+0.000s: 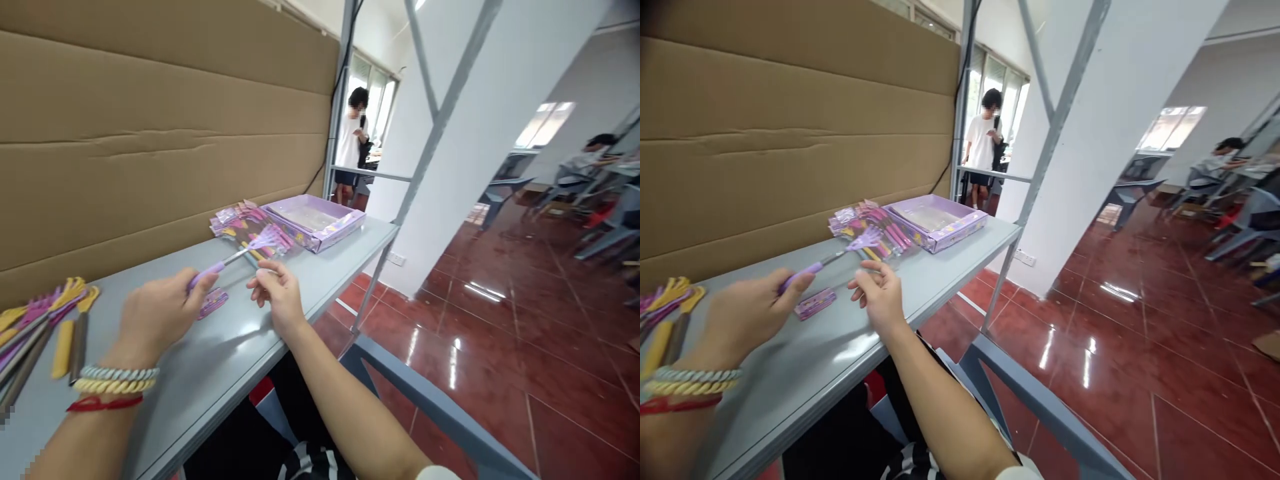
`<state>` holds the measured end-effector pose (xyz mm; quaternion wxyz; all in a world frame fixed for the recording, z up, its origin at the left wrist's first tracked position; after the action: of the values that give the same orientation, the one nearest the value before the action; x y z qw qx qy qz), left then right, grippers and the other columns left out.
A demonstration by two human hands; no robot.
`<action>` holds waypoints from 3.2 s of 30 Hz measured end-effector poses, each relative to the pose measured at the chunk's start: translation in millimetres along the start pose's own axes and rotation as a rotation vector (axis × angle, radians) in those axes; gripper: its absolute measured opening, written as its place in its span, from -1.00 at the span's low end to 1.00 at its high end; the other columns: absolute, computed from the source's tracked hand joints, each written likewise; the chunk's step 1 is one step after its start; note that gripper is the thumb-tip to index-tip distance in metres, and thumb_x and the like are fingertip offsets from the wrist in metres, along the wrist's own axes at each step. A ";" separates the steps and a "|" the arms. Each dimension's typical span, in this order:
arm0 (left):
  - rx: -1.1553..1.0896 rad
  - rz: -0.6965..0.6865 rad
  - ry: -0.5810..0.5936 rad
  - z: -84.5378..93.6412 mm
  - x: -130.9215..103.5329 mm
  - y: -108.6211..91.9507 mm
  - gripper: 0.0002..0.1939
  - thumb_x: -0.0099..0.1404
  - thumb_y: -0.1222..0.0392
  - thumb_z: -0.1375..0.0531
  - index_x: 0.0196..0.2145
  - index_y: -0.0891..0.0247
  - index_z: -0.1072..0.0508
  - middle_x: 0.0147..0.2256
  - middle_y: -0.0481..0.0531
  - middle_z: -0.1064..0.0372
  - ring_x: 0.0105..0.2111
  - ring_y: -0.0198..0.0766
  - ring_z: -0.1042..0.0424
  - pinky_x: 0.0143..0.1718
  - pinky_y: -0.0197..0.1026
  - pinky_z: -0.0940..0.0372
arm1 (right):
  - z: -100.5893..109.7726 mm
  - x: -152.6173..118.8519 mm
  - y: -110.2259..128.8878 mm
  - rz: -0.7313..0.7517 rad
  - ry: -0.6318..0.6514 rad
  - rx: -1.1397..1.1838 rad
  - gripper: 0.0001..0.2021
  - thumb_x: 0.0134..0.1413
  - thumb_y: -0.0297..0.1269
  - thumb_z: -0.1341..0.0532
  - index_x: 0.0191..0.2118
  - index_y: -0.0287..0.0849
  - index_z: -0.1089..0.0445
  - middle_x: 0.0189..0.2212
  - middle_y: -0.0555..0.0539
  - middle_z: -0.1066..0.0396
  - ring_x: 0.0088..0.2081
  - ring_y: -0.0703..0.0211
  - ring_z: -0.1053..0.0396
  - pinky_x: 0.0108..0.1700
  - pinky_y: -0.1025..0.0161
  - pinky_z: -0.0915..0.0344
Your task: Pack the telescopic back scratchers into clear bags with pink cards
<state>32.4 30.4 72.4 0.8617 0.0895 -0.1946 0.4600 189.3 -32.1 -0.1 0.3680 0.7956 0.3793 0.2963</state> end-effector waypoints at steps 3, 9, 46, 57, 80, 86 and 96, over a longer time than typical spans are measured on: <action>0.050 0.066 -0.070 -1.0 -5.9 5.9 -0.57 0.32 -0.16 0.13 -0.49 0.15 -0.27 -0.56 0.01 -0.29 -0.52 -0.16 -0.26 -0.53 -0.24 0.12 | -0.6 -8.7 1.2 0.051 0.013 -0.067 -0.57 -0.22 -0.09 -0.38 -0.21 -0.16 -0.32 -0.58 0.06 -0.43 -0.64 0.34 -0.27 -0.64 0.38 -0.09; -0.040 0.005 -0.163 -2.0 -8.9 1.1 -0.62 0.34 -0.03 0.09 -0.27 0.19 -0.45 -0.27 0.06 -0.46 -0.31 -0.13 -0.39 -0.47 -0.22 0.01 | -9.5 -0.3 4.4 -0.015 0.116 -0.139 -0.42 -0.19 0.03 -0.37 -0.08 -0.18 -0.25 -0.54 0.06 -0.44 -0.64 0.36 -0.28 -0.66 0.40 -0.07; 0.186 0.864 0.038 -29.1 -25.0 117.8 -0.45 0.17 0.17 -0.11 0.06 0.57 -0.34 0.10 0.52 -0.22 0.11 0.21 -0.20 0.02 0.05 -0.17 | -42.0 108.6 -42.9 -0.140 0.245 -0.308 -0.60 0.15 0.09 -0.13 -0.43 -0.18 -0.22 -0.80 0.11 -0.21 -0.80 0.39 -0.11 -0.76 0.44 0.06; 0.064 0.932 0.134 -42.8 -34.6 142.7 -0.54 0.14 0.28 -0.10 0.00 0.46 -0.44 0.03 0.47 -0.34 0.01 0.13 -0.36 -0.13 0.01 -0.31 | -51.5 96.7 -49.0 -0.198 0.326 -0.297 -0.58 0.11 0.15 -0.15 -0.40 -0.16 -0.21 -0.80 0.09 -0.24 -0.79 0.36 -0.13 -0.76 0.42 0.05; 0.153 0.848 -0.072 -29.2 -34.2 135.1 -0.58 0.27 0.20 -0.02 -0.04 0.52 -0.45 0.00 0.50 -0.32 0.03 0.14 -0.31 -0.01 0.03 -0.21 | -58.4 90.4 -40.0 -0.264 0.415 -0.204 -0.68 0.08 0.00 -0.22 -0.38 -0.19 -0.26 -0.73 0.02 -0.34 -0.75 0.34 -0.21 -0.72 0.42 0.00; -0.193 0.173 -0.165 -19.9 -2.3 44.5 -0.50 0.38 -0.06 0.06 0.03 0.33 -0.39 -0.04 0.18 -0.41 -0.06 -0.15 -0.38 0.00 -0.17 -0.22 | -74.3 69.4 -37.8 -0.450 0.611 -0.050 -0.77 0.13 -0.15 -0.13 -0.34 -0.23 -0.34 -0.61 -0.10 -0.45 -0.60 0.21 -0.37 -0.63 0.35 -0.17; -0.123 0.040 -0.066 -29.4 -5.0 2.0 -0.60 0.40 0.19 0.09 0.13 0.18 -0.31 -0.14 0.14 -0.42 -0.17 -0.15 -0.42 -0.17 -0.16 -0.28 | -75.0 69.4 -42.1 -0.364 0.657 -0.137 -0.69 -0.02 -0.04 -0.26 -0.38 -0.24 -0.36 -0.71 0.03 -0.30 -0.69 0.31 -0.22 -0.69 0.38 -0.05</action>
<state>35.7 37.5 43.6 0.8492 0.0474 -0.2527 0.4612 154.0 70.5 20.6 0.3257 0.5513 0.5914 0.4902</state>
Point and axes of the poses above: each hand's wrist, its own x-axis towards the middle knuckle, its own z-axis out of the back of the hand, y = z × x, the point moved 7 cm from there along x, towards the middle knuckle
